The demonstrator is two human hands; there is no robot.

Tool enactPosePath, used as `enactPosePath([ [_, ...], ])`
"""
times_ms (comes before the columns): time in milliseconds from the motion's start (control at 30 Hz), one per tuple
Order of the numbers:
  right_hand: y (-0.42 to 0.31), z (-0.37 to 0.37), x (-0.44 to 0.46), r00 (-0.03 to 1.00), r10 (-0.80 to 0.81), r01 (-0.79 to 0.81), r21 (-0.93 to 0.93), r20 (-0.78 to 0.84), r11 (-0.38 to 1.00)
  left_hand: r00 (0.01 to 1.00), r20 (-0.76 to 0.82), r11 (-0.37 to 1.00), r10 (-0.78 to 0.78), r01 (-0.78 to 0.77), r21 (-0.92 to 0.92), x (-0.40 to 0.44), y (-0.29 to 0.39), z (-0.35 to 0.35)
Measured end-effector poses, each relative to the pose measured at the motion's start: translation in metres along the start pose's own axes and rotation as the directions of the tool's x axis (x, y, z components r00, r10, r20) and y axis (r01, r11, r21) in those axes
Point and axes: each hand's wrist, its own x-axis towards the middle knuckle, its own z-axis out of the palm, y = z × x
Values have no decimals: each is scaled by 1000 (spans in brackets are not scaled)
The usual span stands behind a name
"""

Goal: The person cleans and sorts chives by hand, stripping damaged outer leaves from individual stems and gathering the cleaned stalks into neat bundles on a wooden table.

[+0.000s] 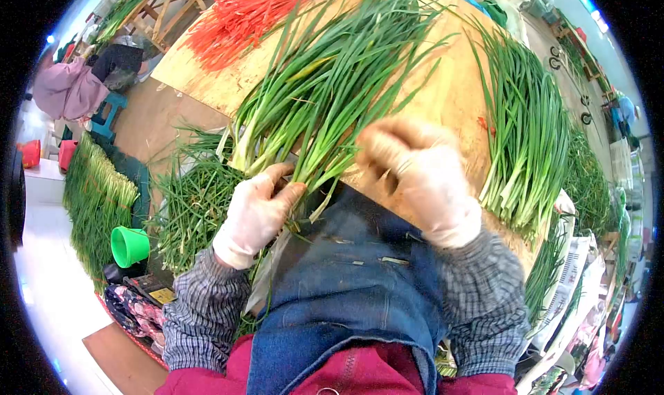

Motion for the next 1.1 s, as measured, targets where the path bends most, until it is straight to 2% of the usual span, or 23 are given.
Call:
enactPosePath([
  [33,9,5,-6,999,48,-49,16,22,999,957,127,881,-262,291,-372,2,7,-1],
  [67,16,9,-10,995,94,-95,31,45,995,945,144,789,-293,324,-522,5,8,0],
  [133,30,17,-13,989,136,-140,66,66,988,915,240,775,-326,404,-486,8,14,-15],
  [167,34,21,-13,985,164,-169,94,56,981,891,281,683,-356,453,-573,6,14,-15],
  [267,33,33,-13,976,209,-215,125,62,969,871,329,591,-365,490,-641,-3,32,-15],
  [300,41,36,-11,972,223,-235,218,75,947,878,340,633,-338,479,-608,-6,40,-16],
  [333,43,36,-10,975,210,-220,230,67,948,869,332,644,-366,494,-583,-8,50,-16],
  [433,45,35,-12,978,207,-209,288,39,934,878,353,636,-322,477,-606,-11,45,-12],
  [500,44,33,-15,975,220,-222,276,38,935,881,355,654,-314,472,-591,-13,47,-10],
  [600,48,27,-18,975,217,-219,272,38,937,932,259,772,-254,356,-526,-18,50,3],
  [633,51,24,-18,977,212,-214,272,39,938,922,276,761,-272,382,-525,-18,56,3],
  [733,58,18,-19,978,196,-206,367,63,907,864,358,588,-354,503,-633,-18,62,-2],
  [767,63,14,-19,976,206,-216,370,67,904,862,355,617,-361,506,-603,-18,59,-4],
  [867,69,3,-24,971,166,-232,530,171,816,906,254,554,-340,411,-724,-19,51,-3],
  [900,75,-1,-24,963,134,-248,575,234,780,901,264,567,-345,424,-706,-18,52,-2],
  [1000,85,-3,-27,959,138,-267,638,246,723,884,305,616,-356,467,-634,-16,56,4],
  [1100,75,0,-32,971,139,-231,599,197,767,875,341,661,-344,483,-574,-15,67,14],
])
